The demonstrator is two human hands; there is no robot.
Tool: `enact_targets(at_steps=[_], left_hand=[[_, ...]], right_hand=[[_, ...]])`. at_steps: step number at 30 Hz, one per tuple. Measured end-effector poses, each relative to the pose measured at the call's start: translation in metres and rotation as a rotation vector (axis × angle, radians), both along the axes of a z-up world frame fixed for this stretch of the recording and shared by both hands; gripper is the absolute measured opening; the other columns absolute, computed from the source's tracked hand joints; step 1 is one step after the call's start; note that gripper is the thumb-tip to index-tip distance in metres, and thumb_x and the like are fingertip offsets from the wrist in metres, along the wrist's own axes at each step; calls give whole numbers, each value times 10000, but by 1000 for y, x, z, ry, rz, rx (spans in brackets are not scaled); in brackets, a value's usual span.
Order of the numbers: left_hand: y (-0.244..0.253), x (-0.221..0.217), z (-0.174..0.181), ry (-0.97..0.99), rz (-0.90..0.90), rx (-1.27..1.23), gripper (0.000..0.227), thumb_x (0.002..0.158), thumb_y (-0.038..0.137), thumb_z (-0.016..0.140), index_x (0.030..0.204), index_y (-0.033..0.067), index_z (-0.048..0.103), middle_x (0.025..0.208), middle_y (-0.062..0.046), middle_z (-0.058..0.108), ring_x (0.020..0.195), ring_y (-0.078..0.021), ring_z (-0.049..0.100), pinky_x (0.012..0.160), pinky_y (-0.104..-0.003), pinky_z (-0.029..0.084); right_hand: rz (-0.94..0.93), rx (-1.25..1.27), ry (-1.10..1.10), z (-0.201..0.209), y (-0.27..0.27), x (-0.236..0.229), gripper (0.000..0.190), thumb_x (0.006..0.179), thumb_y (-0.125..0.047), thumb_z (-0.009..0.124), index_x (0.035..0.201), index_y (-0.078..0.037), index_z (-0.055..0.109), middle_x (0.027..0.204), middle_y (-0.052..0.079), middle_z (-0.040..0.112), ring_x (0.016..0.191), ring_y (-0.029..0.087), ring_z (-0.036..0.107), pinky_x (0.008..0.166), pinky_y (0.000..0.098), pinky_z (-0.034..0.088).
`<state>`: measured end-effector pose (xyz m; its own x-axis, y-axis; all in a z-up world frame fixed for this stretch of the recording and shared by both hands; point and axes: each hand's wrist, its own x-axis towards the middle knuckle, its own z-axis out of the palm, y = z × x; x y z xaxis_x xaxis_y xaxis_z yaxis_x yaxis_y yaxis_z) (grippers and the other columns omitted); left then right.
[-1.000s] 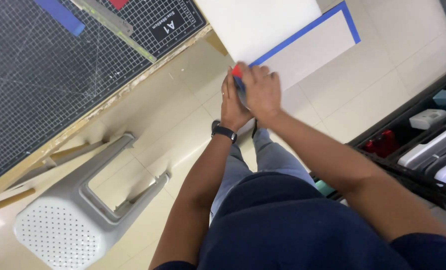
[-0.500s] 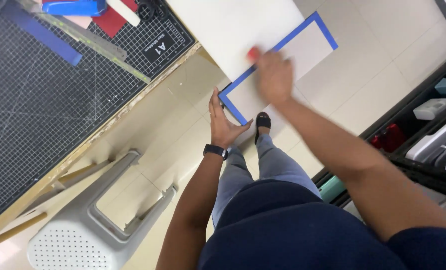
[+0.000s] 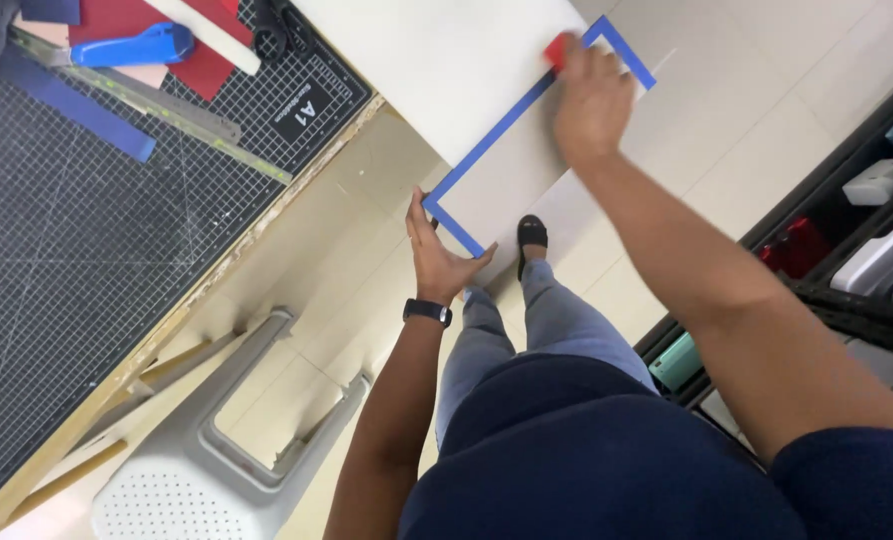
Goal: Cleaning the interior of a box with a cloth and smoothing tape onto a board using a squeegee tool.
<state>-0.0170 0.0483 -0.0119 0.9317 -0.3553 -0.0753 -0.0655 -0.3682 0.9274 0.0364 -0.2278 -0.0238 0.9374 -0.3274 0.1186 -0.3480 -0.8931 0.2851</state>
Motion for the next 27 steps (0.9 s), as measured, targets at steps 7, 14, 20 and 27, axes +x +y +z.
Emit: enact_targets(at_steps=[7,14,20,27], left_hand=[[4,-2,-10,-11,-3,-47,1439,532,217,1028,1612,23,98,1596,-214,257,1497,-368,359,1197,-456,437],[1,4,3,34,-18,42,1438,568,305,1042,1607,79,74,1595,-205,257,1494,-364,364,1218,-488,395],[17,0,0,14,-2,1,1396,579,286,1016,1608,37,106,1558,-210,299,1475,-348,358,1167,-469,452],[17,-1,11,30,-55,89,1572,586,286,1054,1617,90,-116,1619,-234,245,1526,-383,286,1253,-479,280]], right_hand=[[348,205,-71,49,133,-39,485,864,-120,513,1336,-202,585,859,13,608,735,234,587,595,396,402],[-47,77,-269,1,-24,1,543,840,-64,639,1369,-148,547,1033,77,630,867,315,589,618,431,433],[499,184,-291,59,123,-43,500,838,-34,561,1314,-177,612,927,73,627,849,283,648,644,394,440],[262,117,-258,31,-72,-10,547,823,-2,644,1346,-157,599,995,112,585,839,315,509,712,409,350]])
